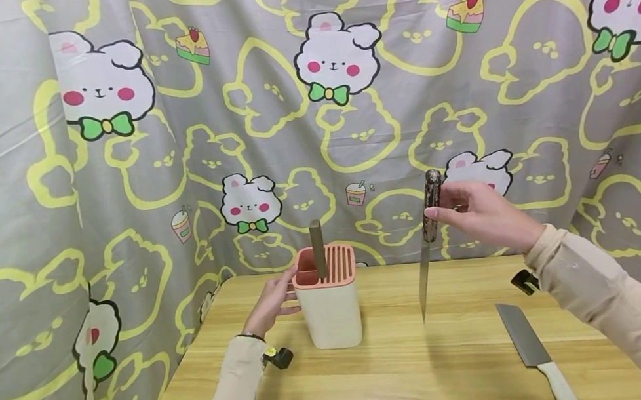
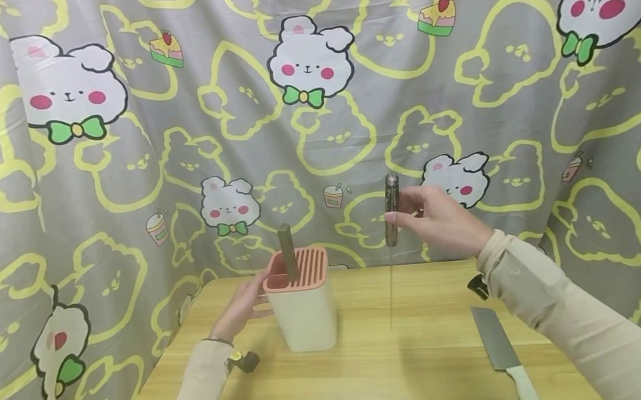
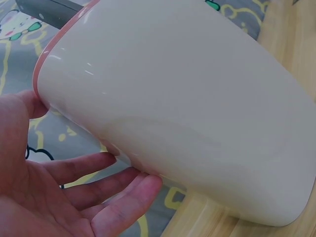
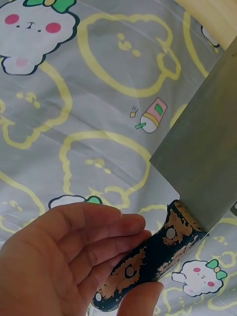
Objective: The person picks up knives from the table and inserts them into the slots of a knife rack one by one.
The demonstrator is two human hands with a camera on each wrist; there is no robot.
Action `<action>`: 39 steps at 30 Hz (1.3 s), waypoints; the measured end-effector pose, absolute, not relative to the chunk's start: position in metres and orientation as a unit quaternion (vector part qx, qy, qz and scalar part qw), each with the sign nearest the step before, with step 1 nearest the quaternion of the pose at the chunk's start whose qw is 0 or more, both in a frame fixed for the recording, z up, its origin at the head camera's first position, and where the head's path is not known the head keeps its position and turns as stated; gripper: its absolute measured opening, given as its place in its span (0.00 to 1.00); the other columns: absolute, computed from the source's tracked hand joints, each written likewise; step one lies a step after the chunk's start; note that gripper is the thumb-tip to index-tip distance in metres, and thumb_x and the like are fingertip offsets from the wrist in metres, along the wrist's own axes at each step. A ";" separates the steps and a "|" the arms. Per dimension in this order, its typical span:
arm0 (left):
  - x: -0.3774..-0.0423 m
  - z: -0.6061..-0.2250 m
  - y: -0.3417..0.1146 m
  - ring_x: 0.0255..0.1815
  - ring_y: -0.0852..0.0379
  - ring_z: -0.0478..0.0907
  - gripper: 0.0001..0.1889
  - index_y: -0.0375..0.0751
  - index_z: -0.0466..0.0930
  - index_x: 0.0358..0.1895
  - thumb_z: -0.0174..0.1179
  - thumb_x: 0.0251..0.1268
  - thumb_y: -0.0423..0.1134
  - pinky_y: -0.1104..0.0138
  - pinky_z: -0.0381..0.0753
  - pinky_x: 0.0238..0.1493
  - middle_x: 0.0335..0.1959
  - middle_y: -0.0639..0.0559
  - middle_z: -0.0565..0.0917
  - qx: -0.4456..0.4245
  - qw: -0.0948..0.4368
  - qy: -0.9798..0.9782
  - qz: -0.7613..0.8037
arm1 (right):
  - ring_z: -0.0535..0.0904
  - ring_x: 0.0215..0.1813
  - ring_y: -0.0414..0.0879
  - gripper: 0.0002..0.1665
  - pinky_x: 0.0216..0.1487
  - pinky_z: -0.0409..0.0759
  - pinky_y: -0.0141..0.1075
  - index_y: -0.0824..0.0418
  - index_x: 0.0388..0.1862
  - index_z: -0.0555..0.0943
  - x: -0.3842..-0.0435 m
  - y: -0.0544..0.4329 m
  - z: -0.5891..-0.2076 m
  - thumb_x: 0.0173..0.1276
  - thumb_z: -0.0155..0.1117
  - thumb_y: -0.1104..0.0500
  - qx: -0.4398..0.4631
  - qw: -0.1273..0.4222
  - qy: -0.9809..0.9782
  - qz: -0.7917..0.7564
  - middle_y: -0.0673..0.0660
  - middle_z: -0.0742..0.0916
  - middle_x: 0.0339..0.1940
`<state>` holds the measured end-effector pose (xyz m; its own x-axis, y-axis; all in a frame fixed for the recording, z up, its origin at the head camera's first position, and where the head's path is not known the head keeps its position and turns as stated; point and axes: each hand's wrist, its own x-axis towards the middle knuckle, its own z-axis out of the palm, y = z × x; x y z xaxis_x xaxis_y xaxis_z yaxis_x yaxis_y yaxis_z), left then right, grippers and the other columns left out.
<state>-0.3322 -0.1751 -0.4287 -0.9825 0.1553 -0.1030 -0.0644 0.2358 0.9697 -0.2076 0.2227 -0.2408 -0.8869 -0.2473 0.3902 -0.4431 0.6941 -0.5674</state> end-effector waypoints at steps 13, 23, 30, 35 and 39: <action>-0.331 -0.429 -0.175 0.61 0.43 0.85 0.42 0.37 0.77 0.68 0.51 0.72 0.72 0.46 0.86 0.59 0.63 0.36 0.83 0.032 0.087 0.778 0.622 | 0.85 0.40 0.40 0.12 0.45 0.80 0.31 0.57 0.42 0.86 -0.215 0.211 -0.220 0.78 0.64 0.50 0.208 0.171 -0.906 0.326 0.53 0.90 0.36; -0.331 -0.430 -0.176 0.57 0.46 0.86 0.42 0.37 0.78 0.67 0.53 0.70 0.73 0.46 0.87 0.57 0.61 0.37 0.84 0.030 0.088 0.775 0.625 | 0.85 0.42 0.44 0.16 0.43 0.80 0.36 0.57 0.46 0.86 -0.220 0.201 -0.211 0.78 0.62 0.46 0.193 0.168 -0.907 0.334 0.55 0.90 0.40; -0.331 -0.430 -0.176 0.57 0.45 0.86 0.42 0.37 0.78 0.68 0.52 0.71 0.72 0.47 0.88 0.56 0.62 0.37 0.84 0.028 0.086 0.777 0.624 | 0.86 0.50 0.52 0.18 0.56 0.81 0.49 0.58 0.47 0.85 -0.225 0.195 -0.204 0.79 0.61 0.46 0.199 0.166 -0.905 0.338 0.58 0.89 0.42; -0.331 -0.429 -0.175 0.57 0.45 0.86 0.42 0.36 0.77 0.68 0.52 0.71 0.72 0.49 0.89 0.54 0.62 0.36 0.84 0.028 0.084 0.778 0.622 | 0.87 0.50 0.50 0.16 0.55 0.81 0.47 0.58 0.46 0.86 -0.228 0.188 -0.198 0.77 0.63 0.46 0.196 0.171 -0.901 0.346 0.56 0.90 0.40; -0.331 -0.429 -0.175 0.57 0.46 0.87 0.42 0.37 0.78 0.67 0.52 0.71 0.73 0.48 0.89 0.54 0.62 0.37 0.84 0.029 0.080 0.779 0.622 | 0.87 0.49 0.49 0.14 0.55 0.81 0.45 0.57 0.47 0.86 -0.229 0.183 -0.193 0.78 0.63 0.48 0.201 0.173 -0.898 0.351 0.56 0.91 0.41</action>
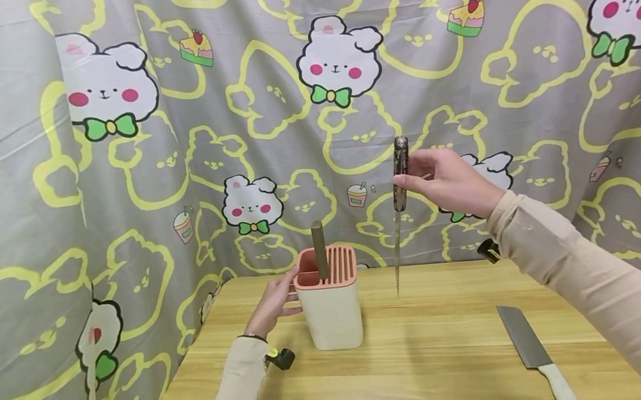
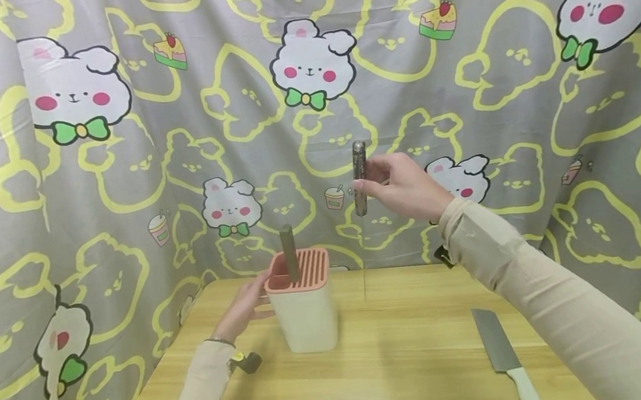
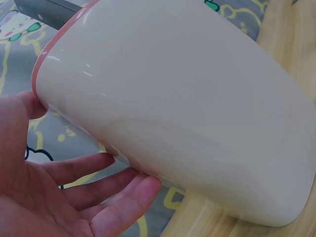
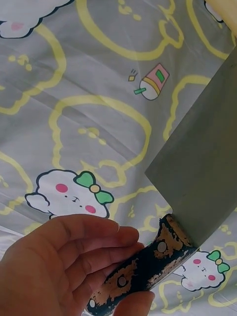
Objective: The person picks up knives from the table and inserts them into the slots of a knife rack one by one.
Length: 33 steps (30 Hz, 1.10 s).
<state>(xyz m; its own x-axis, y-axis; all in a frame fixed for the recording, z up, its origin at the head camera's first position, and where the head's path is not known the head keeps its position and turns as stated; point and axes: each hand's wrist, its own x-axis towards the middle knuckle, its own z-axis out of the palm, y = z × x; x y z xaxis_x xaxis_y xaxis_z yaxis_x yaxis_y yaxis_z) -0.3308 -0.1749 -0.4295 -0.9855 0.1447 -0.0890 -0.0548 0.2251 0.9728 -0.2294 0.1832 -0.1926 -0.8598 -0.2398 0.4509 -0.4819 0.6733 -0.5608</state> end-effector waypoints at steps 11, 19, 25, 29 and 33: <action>-0.330 -0.429 -0.175 0.57 0.46 0.87 0.43 0.37 0.78 0.67 0.52 0.70 0.73 0.50 0.90 0.53 0.62 0.37 0.84 0.029 0.076 0.780 0.621 | 0.87 0.52 0.49 0.15 0.54 0.80 0.41 0.57 0.49 0.85 -0.236 0.170 -0.182 0.77 0.64 0.48 0.197 0.163 -0.892 0.373 0.57 0.91 0.45; -0.328 -0.429 -0.175 0.59 0.42 0.85 0.44 0.37 0.76 0.69 0.52 0.70 0.74 0.50 0.90 0.53 0.64 0.36 0.83 0.029 0.077 0.781 0.619 | 0.86 0.50 0.50 0.13 0.54 0.80 0.43 0.57 0.50 0.85 -0.243 0.158 -0.177 0.77 0.64 0.50 0.210 0.170 -0.887 0.374 0.57 0.91 0.45; -0.328 -0.429 -0.176 0.62 0.39 0.84 0.44 0.37 0.76 0.69 0.51 0.70 0.74 0.47 0.88 0.56 0.64 0.36 0.83 0.032 0.080 0.779 0.621 | 0.87 0.49 0.49 0.11 0.52 0.79 0.41 0.59 0.49 0.85 -0.247 0.148 -0.174 0.78 0.63 0.54 0.230 0.172 -0.878 0.382 0.58 0.91 0.44; -0.328 -0.429 -0.176 0.63 0.39 0.83 0.44 0.37 0.77 0.68 0.51 0.70 0.74 0.47 0.87 0.57 0.64 0.36 0.83 0.036 0.082 0.777 0.623 | 0.88 0.50 0.50 0.12 0.51 0.79 0.39 0.61 0.50 0.85 -0.250 0.140 -0.174 0.78 0.63 0.55 0.242 0.171 -0.871 0.391 0.60 0.91 0.45; -0.328 -0.428 -0.177 0.61 0.40 0.84 0.43 0.37 0.78 0.68 0.52 0.69 0.74 0.49 0.89 0.54 0.62 0.36 0.84 0.037 0.082 0.778 0.622 | 0.88 0.48 0.50 0.11 0.49 0.79 0.37 0.63 0.50 0.85 -0.254 0.133 -0.175 0.77 0.63 0.57 0.249 0.172 -0.867 0.396 0.61 0.92 0.44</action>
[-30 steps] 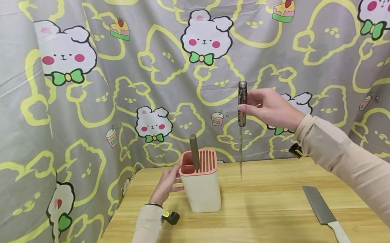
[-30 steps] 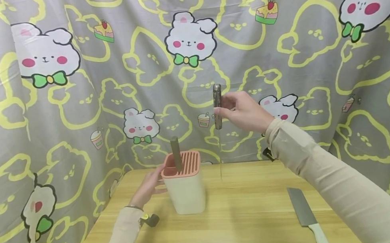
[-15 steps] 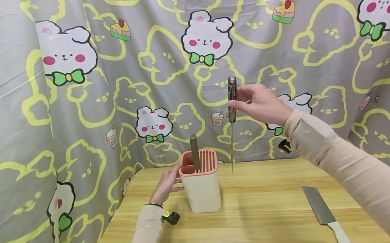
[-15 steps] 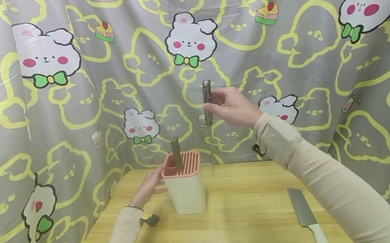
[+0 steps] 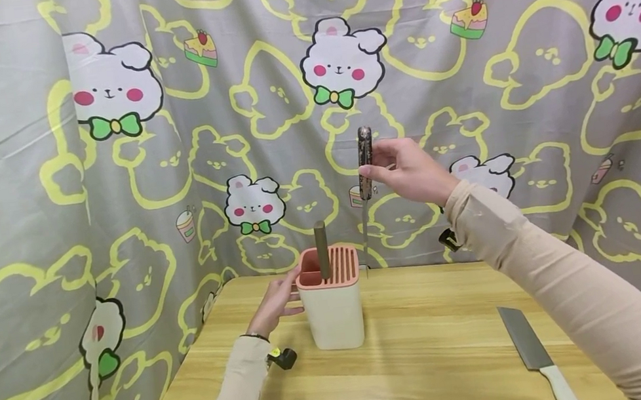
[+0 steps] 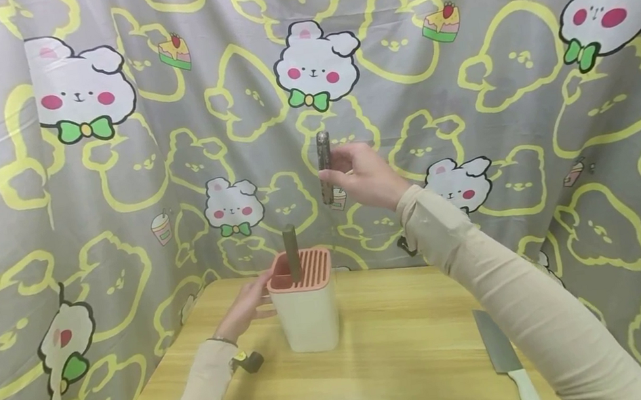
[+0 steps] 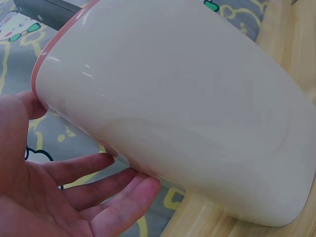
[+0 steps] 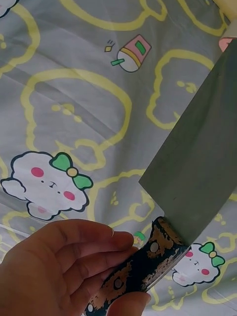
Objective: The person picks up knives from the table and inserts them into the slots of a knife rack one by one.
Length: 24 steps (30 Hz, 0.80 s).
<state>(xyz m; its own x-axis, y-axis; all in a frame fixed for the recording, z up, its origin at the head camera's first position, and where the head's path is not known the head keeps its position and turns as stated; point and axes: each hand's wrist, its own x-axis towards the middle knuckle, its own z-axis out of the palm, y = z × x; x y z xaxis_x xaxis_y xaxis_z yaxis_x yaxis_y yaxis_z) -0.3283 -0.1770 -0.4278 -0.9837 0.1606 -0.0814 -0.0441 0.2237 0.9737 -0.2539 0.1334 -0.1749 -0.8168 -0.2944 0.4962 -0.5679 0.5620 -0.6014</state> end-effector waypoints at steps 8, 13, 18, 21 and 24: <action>-0.329 -0.429 -0.176 0.61 0.41 0.84 0.43 0.37 0.78 0.68 0.53 0.70 0.73 0.50 0.89 0.55 0.62 0.36 0.83 0.035 0.082 0.777 0.623 | 0.88 0.50 0.53 0.14 0.48 0.80 0.32 0.66 0.54 0.84 -0.265 0.123 -0.179 0.77 0.64 0.60 0.262 0.175 -0.858 0.406 0.65 0.91 0.49; -0.328 -0.429 -0.176 0.62 0.39 0.83 0.42 0.38 0.78 0.67 0.52 0.70 0.73 0.46 0.86 0.59 0.62 0.36 0.84 0.037 0.081 0.776 0.624 | 0.88 0.51 0.55 0.14 0.48 0.79 0.34 0.67 0.54 0.84 -0.267 0.116 -0.181 0.76 0.65 0.60 0.258 0.173 -0.858 0.410 0.66 0.91 0.49; -0.328 -0.430 -0.176 0.61 0.38 0.84 0.43 0.37 0.78 0.67 0.52 0.70 0.74 0.46 0.87 0.58 0.61 0.36 0.84 0.036 0.077 0.774 0.627 | 0.86 0.50 0.52 0.13 0.49 0.79 0.37 0.64 0.53 0.84 -0.267 0.107 -0.183 0.76 0.64 0.58 0.254 0.170 -0.859 0.411 0.62 0.91 0.46; -0.328 -0.429 -0.176 0.62 0.38 0.83 0.44 0.36 0.78 0.67 0.52 0.68 0.75 0.44 0.86 0.59 0.61 0.36 0.84 0.037 0.079 0.774 0.627 | 0.86 0.49 0.50 0.11 0.48 0.80 0.38 0.62 0.51 0.85 -0.267 0.103 -0.184 0.76 0.65 0.57 0.252 0.171 -0.858 0.413 0.60 0.91 0.46; -0.328 -0.429 -0.176 0.63 0.37 0.83 0.45 0.36 0.77 0.68 0.53 0.67 0.75 0.44 0.85 0.60 0.62 0.36 0.84 0.035 0.081 0.773 0.628 | 0.86 0.49 0.50 0.11 0.47 0.80 0.38 0.62 0.50 0.85 -0.266 0.100 -0.185 0.76 0.65 0.57 0.252 0.176 -0.856 0.415 0.60 0.91 0.46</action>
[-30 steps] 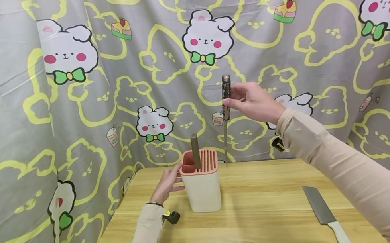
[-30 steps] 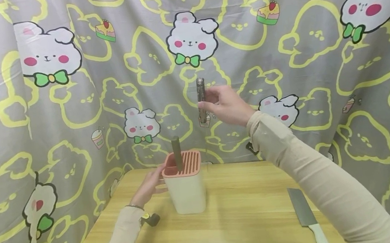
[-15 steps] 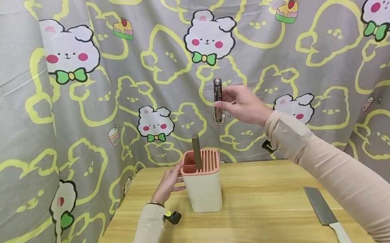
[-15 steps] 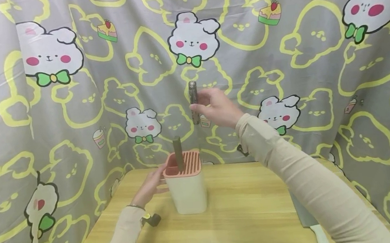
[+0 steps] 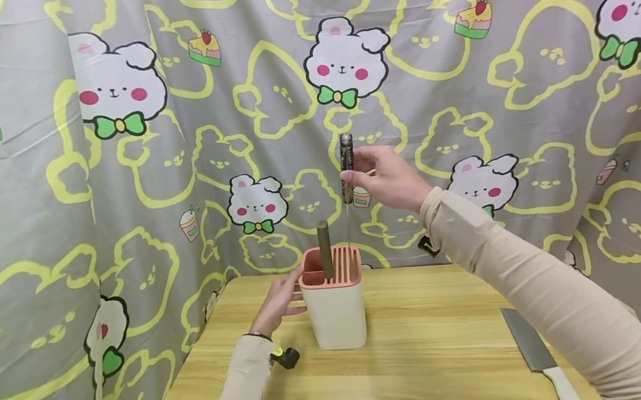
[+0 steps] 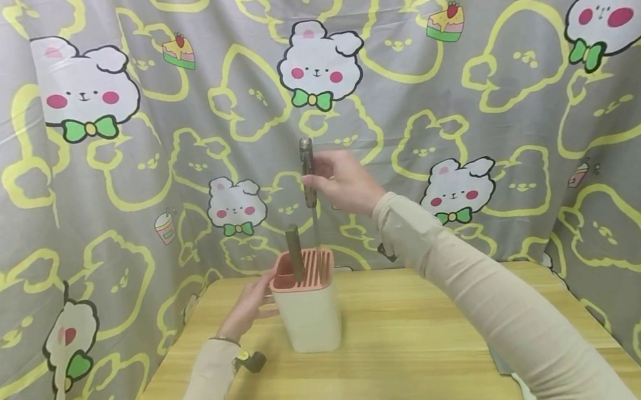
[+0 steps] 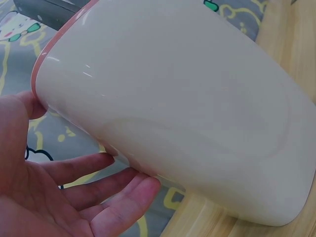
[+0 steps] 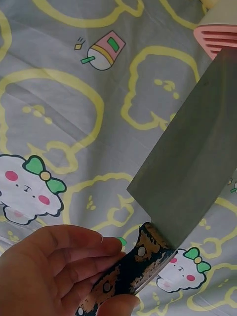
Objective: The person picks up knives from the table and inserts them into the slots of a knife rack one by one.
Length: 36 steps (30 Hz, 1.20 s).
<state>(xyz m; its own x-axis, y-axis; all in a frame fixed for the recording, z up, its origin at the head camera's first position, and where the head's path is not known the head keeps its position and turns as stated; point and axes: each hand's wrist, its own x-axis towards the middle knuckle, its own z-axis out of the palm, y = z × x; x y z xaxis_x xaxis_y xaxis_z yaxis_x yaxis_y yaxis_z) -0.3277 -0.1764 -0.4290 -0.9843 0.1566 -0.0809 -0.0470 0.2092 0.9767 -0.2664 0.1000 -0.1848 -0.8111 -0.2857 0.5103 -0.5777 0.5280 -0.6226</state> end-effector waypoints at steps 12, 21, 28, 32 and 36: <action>-0.327 -0.429 -0.175 0.64 0.38 0.82 0.44 0.36 0.75 0.70 0.50 0.71 0.74 0.41 0.81 0.64 0.64 0.35 0.82 0.038 0.079 0.777 0.623 | 0.86 0.47 0.50 0.10 0.45 0.81 0.37 0.61 0.50 0.86 -0.268 0.089 -0.187 0.76 0.65 0.58 0.259 0.184 -0.850 0.421 0.59 0.91 0.46; -0.326 -0.428 -0.175 0.60 0.42 0.84 0.43 0.38 0.76 0.69 0.50 0.71 0.74 0.45 0.85 0.60 0.63 0.37 0.83 0.035 0.076 0.780 0.620 | 0.86 0.47 0.55 0.11 0.43 0.80 0.35 0.65 0.50 0.85 -0.272 0.082 -0.191 0.76 0.65 0.59 0.272 0.174 -0.845 0.426 0.62 0.91 0.45; -0.326 -0.428 -0.175 0.60 0.42 0.85 0.43 0.37 0.77 0.68 0.51 0.70 0.74 0.47 0.88 0.57 0.62 0.37 0.84 0.034 0.074 0.779 0.621 | 0.85 0.43 0.51 0.11 0.41 0.80 0.35 0.65 0.48 0.85 -0.274 0.080 -0.197 0.77 0.65 0.58 0.269 0.163 -0.853 0.417 0.61 0.90 0.41; -0.327 -0.428 -0.175 0.60 0.42 0.85 0.44 0.37 0.77 0.68 0.51 0.69 0.74 0.45 0.86 0.60 0.62 0.37 0.84 0.035 0.076 0.779 0.621 | 0.84 0.42 0.49 0.11 0.42 0.79 0.36 0.65 0.47 0.85 -0.273 0.080 -0.200 0.77 0.65 0.58 0.266 0.157 -0.855 0.418 0.60 0.90 0.41; -0.328 -0.428 -0.176 0.59 0.43 0.85 0.43 0.37 0.77 0.68 0.51 0.70 0.74 0.45 0.86 0.60 0.62 0.37 0.84 0.035 0.077 0.779 0.621 | 0.85 0.43 0.50 0.09 0.45 0.78 0.37 0.64 0.47 0.85 -0.274 0.080 -0.203 0.76 0.65 0.59 0.270 0.153 -0.855 0.416 0.61 0.90 0.41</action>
<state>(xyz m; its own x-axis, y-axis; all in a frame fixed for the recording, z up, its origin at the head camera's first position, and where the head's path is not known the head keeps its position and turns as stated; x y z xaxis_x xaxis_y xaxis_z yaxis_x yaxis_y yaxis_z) -0.3275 -0.1756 -0.4285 -0.9858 0.1500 -0.0756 -0.0402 0.2262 0.9732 -0.2740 0.0798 -0.2033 -0.8077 -0.3336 0.4862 -0.5885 0.5078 -0.6291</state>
